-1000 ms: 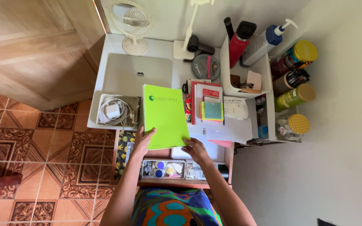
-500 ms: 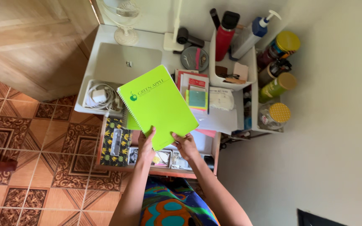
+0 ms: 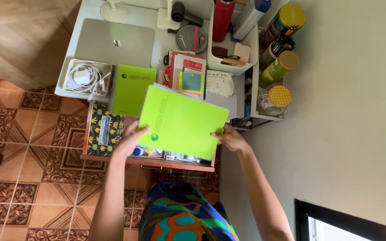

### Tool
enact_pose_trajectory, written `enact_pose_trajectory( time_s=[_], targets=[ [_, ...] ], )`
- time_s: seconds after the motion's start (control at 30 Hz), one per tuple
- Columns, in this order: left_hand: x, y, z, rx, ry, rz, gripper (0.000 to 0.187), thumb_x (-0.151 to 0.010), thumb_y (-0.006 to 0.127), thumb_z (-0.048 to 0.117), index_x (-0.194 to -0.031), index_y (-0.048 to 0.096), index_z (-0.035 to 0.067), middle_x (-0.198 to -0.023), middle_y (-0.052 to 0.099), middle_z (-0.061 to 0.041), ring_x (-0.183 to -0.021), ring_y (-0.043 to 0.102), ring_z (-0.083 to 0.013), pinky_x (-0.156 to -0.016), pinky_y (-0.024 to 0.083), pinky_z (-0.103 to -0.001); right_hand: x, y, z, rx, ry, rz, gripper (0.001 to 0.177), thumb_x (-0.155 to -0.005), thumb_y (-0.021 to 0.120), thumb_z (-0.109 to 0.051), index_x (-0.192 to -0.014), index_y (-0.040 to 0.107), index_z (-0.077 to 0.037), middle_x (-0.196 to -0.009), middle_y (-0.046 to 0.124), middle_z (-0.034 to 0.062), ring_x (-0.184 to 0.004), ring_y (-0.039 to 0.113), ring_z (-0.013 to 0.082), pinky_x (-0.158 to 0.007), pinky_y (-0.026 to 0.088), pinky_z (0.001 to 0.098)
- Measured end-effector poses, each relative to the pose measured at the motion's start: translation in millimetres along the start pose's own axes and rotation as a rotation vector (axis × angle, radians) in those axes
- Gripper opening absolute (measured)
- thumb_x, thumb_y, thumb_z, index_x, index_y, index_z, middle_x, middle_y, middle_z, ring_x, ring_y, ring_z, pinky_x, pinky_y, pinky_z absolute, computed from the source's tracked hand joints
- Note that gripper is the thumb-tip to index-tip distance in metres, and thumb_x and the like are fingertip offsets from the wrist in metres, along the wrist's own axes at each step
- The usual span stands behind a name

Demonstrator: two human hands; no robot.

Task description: The person sorts through various items on a desk and in a drawer, including notebooks, sticky notes, and stationery, moving them to different positions and placing some into the drawer.

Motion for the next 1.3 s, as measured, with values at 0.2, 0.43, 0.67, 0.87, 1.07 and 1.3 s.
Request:
enact_pose_trajectory(
  time_s=[0.2, 0.43, 0.67, 0.87, 1.07, 1.3],
  targets=[
    [-24, -16, -87, -0.747, 0.083, 0.189, 0.065, -0.103, 0.074, 0.018, -0.152, 0.037, -0.002, -0.152, 0.042, -0.019, -0.133, 0.042, -0.0265, -0.104, 0.038, -0.042, 15, 25, 74, -0.011, 0.353, 0.240, 0.068, -0.088, 0.066, -0.009, -0.151, 0.040, -0.006, -0.132, 0.065, 0.0237, -0.113, 0.071, 0.0342, -0.095, 0.064, 0.0447],
    [-26, -33, -166, -0.847, -0.216, 0.299, 0.052, -0.097, 0.063, 0.017, -0.147, 0.050, 0.011, -0.135, 0.065, -0.010, -0.113, 0.069, -0.0227, -0.096, 0.060, -0.039, 6, 23, 172, 0.324, 0.447, 0.364, 0.056, -0.094, 0.071, -0.013, -0.146, 0.052, -0.001, -0.133, 0.067, 0.0193, -0.113, 0.068, 0.0270, -0.098, 0.057, 0.0349],
    [-76, -38, -165, -0.910, 0.180, 0.322, 0.044, -0.099, 0.053, 0.008, -0.143, 0.058, 0.008, -0.127, 0.069, -0.018, -0.112, 0.067, -0.0268, -0.095, 0.055, -0.040, -22, 6, 194, 0.171, 0.485, 0.530, 0.057, -0.091, 0.061, 0.002, -0.146, 0.048, -0.003, -0.122, 0.069, 0.0180, -0.098, 0.067, 0.0287, -0.085, 0.057, 0.0409],
    [-167, -58, -197, -0.964, -0.087, 0.389, 0.040, -0.104, 0.047, 0.009, -0.143, 0.056, 0.009, -0.119, 0.066, -0.022, -0.094, 0.072, -0.0277, -0.075, 0.063, -0.035, -104, -24, 199, 0.082, 0.244, 0.606, 0.050, -0.092, 0.053, 0.002, -0.141, 0.060, -0.003, -0.119, 0.073, 0.0183, -0.097, 0.067, 0.0242, -0.078, 0.053, 0.0372],
    [-224, -63, -200, -0.918, 0.085, 0.435, 0.036, -0.101, 0.049, 0.001, -0.134, 0.063, 0.006, -0.112, 0.072, -0.020, -0.094, 0.074, -0.0288, -0.083, 0.063, -0.035, -168, -67, 238, 0.122, 0.406, 0.714, 0.046, -0.104, 0.064, -0.019, -0.147, 0.054, -0.011, -0.126, 0.067, 0.0115, -0.107, 0.064, 0.0214, -0.086, 0.051, 0.0329],
    [-268, -52, -193, -0.891, 0.250, 0.346, 0.048, -0.090, 0.049, -0.012, -0.131, 0.064, 0.006, -0.114, 0.072, -0.022, -0.096, 0.074, -0.0323, -0.087, 0.061, -0.039, -209, -115, 274, -0.004, -0.034, 0.678, 0.065, -0.083, 0.073, -0.002, -0.144, 0.052, 0.000, -0.128, 0.065, 0.0111, -0.112, 0.065, 0.0226, -0.089, 0.054, 0.0314]
  ],
)
Point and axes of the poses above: each hand's wrist, its own x-axis away from the middle knuckle, its own y-axis out of the palm, z = x × y, the point moved 8 cm from there along -x, towards the middle knuckle
